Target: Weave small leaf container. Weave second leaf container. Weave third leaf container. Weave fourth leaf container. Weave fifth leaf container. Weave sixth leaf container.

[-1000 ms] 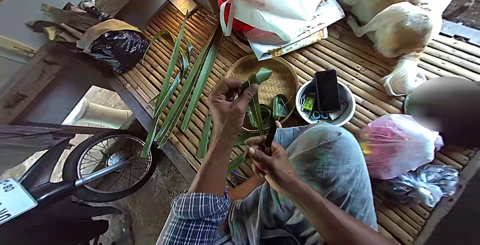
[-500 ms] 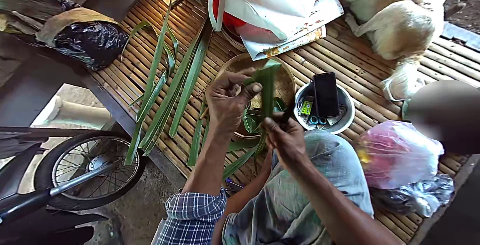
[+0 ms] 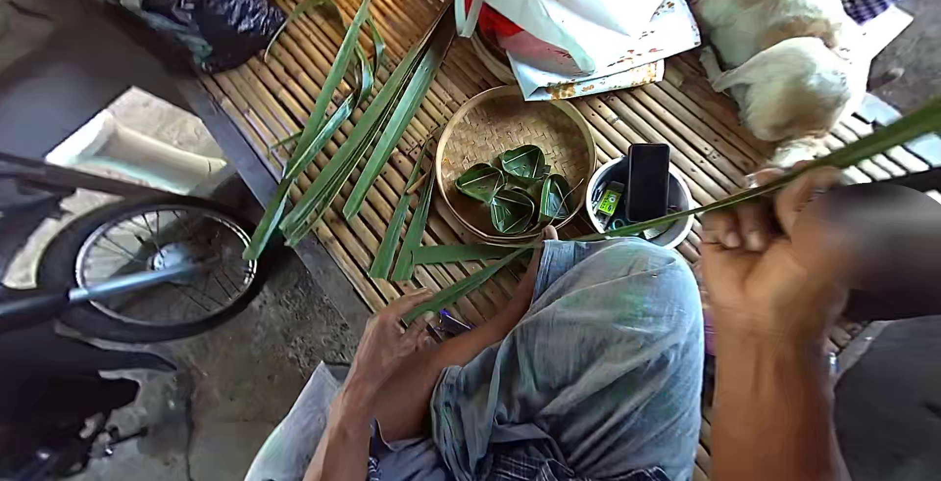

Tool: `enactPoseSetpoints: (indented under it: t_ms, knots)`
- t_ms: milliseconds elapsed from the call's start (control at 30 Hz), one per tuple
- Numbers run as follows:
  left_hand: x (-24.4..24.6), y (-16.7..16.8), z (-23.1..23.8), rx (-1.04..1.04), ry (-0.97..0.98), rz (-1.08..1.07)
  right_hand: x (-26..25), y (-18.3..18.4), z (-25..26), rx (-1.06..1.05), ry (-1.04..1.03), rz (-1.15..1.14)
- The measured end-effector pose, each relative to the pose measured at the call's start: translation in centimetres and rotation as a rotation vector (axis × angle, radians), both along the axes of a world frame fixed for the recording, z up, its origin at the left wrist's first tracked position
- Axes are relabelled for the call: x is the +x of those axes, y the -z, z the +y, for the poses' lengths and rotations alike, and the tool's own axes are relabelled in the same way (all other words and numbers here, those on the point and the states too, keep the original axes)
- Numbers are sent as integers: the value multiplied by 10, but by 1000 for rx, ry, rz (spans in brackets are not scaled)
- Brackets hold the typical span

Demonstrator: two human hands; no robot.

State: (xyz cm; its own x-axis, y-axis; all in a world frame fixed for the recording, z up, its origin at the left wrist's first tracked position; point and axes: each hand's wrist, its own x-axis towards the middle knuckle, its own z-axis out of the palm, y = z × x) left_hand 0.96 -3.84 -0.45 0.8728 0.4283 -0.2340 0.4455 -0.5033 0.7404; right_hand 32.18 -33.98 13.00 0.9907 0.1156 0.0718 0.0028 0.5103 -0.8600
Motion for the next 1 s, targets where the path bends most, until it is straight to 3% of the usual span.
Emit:
enactPoseSetpoints:
  t_ms: [133,300,467,567,667,833,1000]
  knots:
    - [-10,-6,-3,65,-48,331,-3,-31,-7,-102,116,-331]
    - [8,10,-17,22,19,242,-12,-61,14,-283,-36,-693]
    - [4,11,-20,2,29,241,-10,-66,18,-747,-119,-1080]
    - [5,0,-17,-23,-23,310,-10,-53,7,-928,-138,-1131]
    - [8,-27,-17,-74,-31,394,-12,-40,-2,-963,-196,-1124]
    - [14,6,-7,34,-24,416,-21,-31,-4,-1051,-219,-1129]
    - [17,-15,28,134,-146,398,-35,-13,22,-1075,-352,-1174]
